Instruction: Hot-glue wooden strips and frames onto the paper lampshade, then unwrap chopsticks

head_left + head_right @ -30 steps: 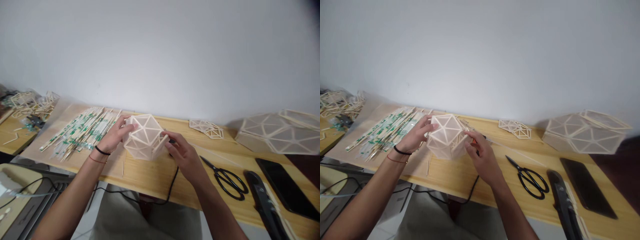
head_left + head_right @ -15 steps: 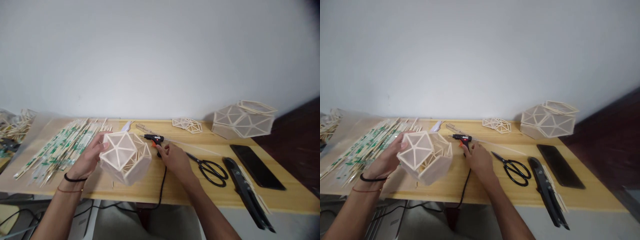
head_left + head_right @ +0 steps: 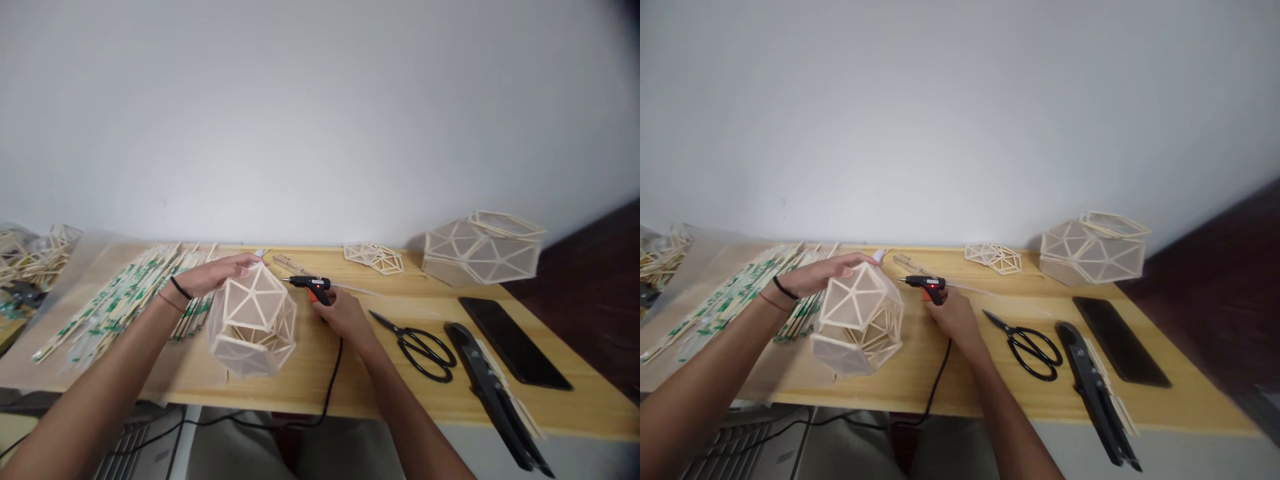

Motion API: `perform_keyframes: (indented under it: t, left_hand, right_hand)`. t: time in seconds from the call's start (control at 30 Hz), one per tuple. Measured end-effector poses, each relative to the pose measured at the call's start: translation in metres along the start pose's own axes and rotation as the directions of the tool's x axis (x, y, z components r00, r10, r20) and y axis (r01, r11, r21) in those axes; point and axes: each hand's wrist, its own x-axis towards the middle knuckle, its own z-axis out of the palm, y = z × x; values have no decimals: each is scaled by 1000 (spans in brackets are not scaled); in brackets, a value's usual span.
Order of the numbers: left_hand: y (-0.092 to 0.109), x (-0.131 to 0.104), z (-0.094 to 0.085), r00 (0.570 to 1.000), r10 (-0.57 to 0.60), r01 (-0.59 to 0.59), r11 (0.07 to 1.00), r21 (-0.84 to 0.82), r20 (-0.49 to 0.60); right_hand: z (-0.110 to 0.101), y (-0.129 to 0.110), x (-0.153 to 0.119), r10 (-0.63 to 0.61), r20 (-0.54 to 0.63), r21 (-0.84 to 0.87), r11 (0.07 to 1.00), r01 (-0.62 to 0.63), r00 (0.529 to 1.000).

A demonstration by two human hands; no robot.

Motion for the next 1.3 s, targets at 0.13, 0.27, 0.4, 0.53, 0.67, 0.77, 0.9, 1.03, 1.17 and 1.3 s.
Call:
perform_keyframes:
  t: [0.13,0.27,0.4,0.53,0.67,0.77,0.9,1.03,1.17,1.3]
  left_hand:
    - [13,-7,-8,1000,19,-18,984,177,-1]
    - [31,-26,3,989,104,-50,898,438,-102]
    - [46,-53,42,891,397,-123,678,724,-221]
    - [49,-71,86,883,377,-1,598,801,-280]
    - [44,-70,107,862,364,87,581,809,-354]
    - [46,-68,106,845,358,99,625,774,-397]
    - [48,-67,87,825,304,-3,846,533,-477]
    - [40,-64,71,756,252,-311,950,8,-605]
    - [36,-61,72,710,169,-440,865,-243,-683]
    - [36,-62,74,665,187,-519,812,-267,-724]
  right_hand:
    - [0,9,-4,-15,-15,337,941,19,1000]
    - [-7,0,-20,-137,21,685,724,85,990]
    - [-22,-19,-34,-232,73,860,507,57,970]
    - [-27,-36,-34,-266,91,915,403,25,960]
    - [-22,-46,-26,-305,20,906,408,112,952]
    - [-24,-49,-26,-339,-8,872,458,172,941]
    - [-36,-53,-35,-373,-23,736,622,268,928]
    - [-45,-56,-41,-438,-13,591,721,360,899]
    - [-48,-63,-42,-483,57,527,758,385,874]
    - [-51,-78,-43,-538,141,421,792,442,831]
